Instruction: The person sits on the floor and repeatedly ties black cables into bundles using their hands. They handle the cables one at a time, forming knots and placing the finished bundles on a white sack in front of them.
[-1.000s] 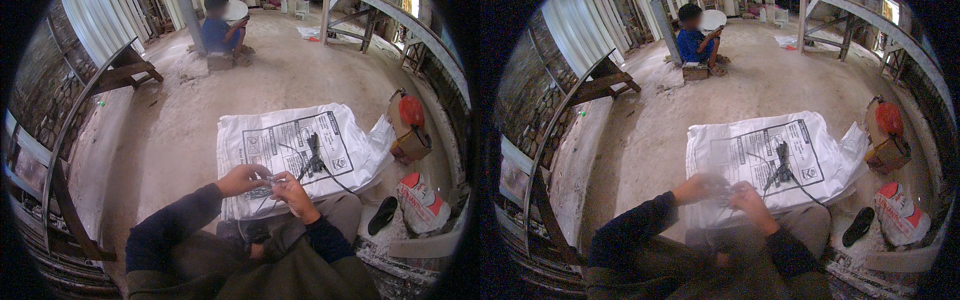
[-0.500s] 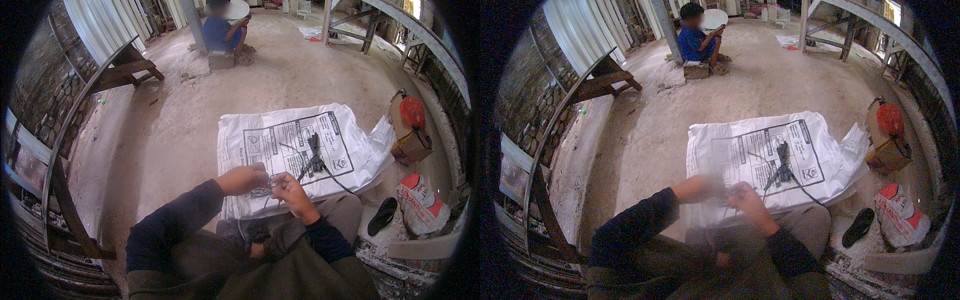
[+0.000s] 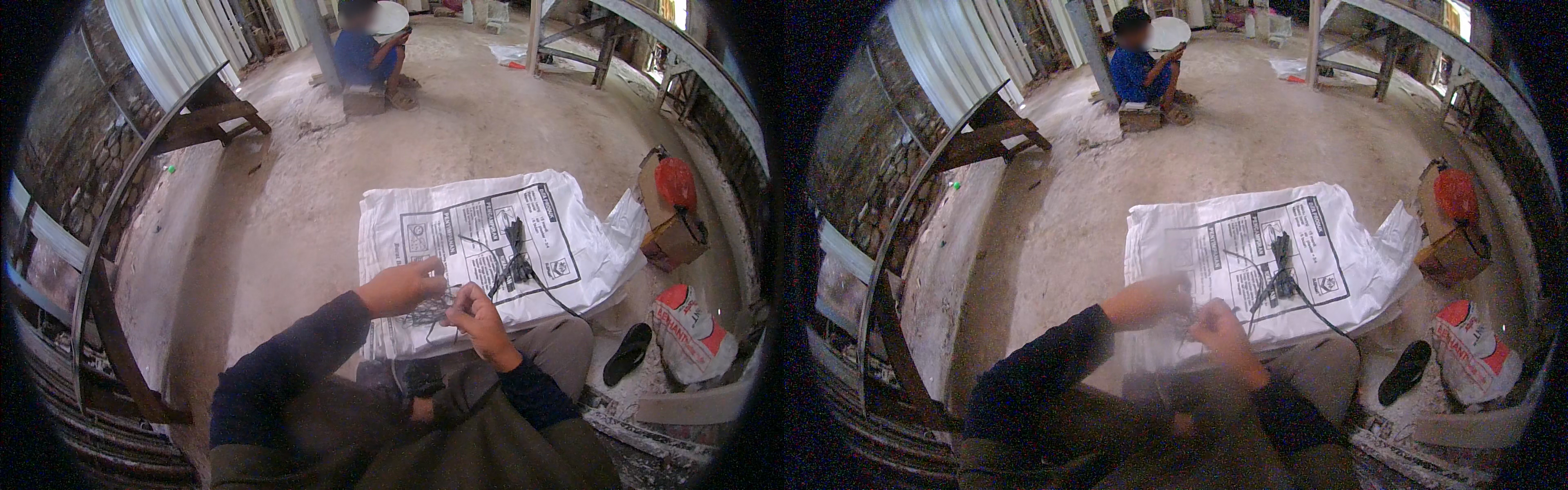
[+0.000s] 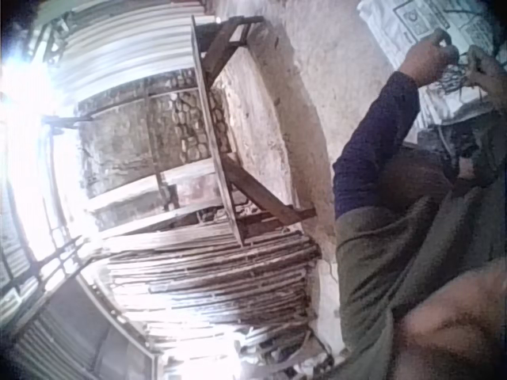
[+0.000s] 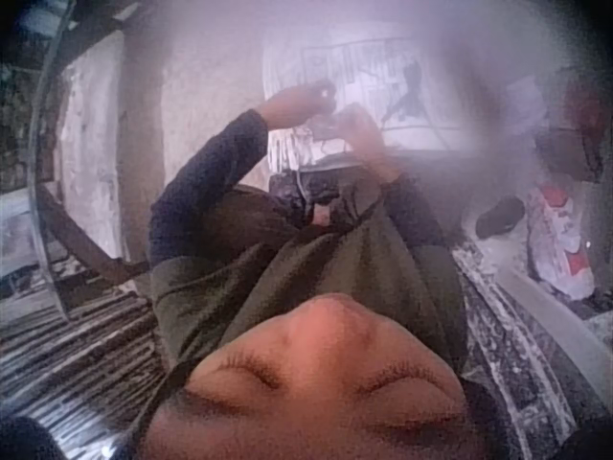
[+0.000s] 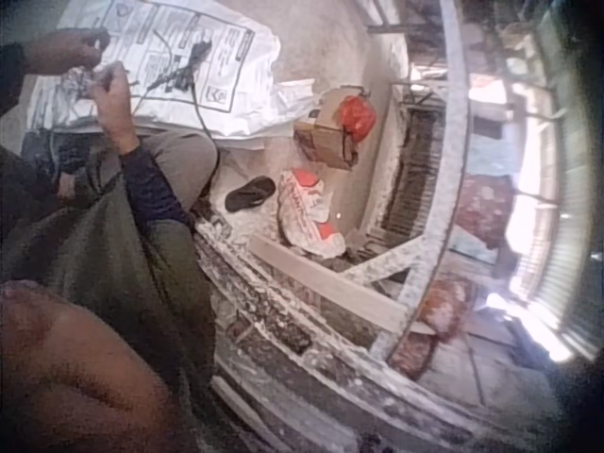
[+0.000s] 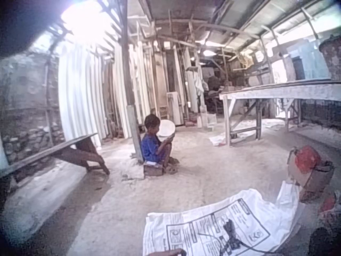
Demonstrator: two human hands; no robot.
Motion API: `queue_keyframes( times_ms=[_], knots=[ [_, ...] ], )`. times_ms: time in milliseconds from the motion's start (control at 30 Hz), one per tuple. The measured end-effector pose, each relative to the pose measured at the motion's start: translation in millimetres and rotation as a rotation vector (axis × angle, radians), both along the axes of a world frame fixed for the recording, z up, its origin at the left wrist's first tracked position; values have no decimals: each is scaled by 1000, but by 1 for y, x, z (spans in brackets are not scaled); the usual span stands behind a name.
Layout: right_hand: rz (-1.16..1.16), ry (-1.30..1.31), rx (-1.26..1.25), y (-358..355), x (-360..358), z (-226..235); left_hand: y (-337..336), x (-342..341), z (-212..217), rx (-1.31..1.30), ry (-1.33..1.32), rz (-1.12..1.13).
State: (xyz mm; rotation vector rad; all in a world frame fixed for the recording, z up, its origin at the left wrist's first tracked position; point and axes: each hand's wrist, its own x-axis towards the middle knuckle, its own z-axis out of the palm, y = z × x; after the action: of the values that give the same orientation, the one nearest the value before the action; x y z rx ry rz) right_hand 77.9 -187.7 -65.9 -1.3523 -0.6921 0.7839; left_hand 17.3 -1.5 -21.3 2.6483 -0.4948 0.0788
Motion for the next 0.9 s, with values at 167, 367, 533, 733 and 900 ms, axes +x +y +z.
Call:
queue_keyframes(
  times_ms=[167, 367, 533, 733, 900],
  knots=[
    [-50, 231, 79, -2, -1, 12, 2, -3, 1, -352, -24, 196],
    [-109, 494, 66, -4, 7, 18, -21, -11, 8, -801, 375, 293],
    [-220, 680, 154, -12, 15, 9, -15, -7, -5, -698, 439, 298],
    [-168, 358, 200, -14, 11, 23, 16, -11, -32, -1065, 444, 659],
    [-23, 251, 213, -17, 4, 22, 17, -13, -19, -1134, 552, 819]
  ],
)
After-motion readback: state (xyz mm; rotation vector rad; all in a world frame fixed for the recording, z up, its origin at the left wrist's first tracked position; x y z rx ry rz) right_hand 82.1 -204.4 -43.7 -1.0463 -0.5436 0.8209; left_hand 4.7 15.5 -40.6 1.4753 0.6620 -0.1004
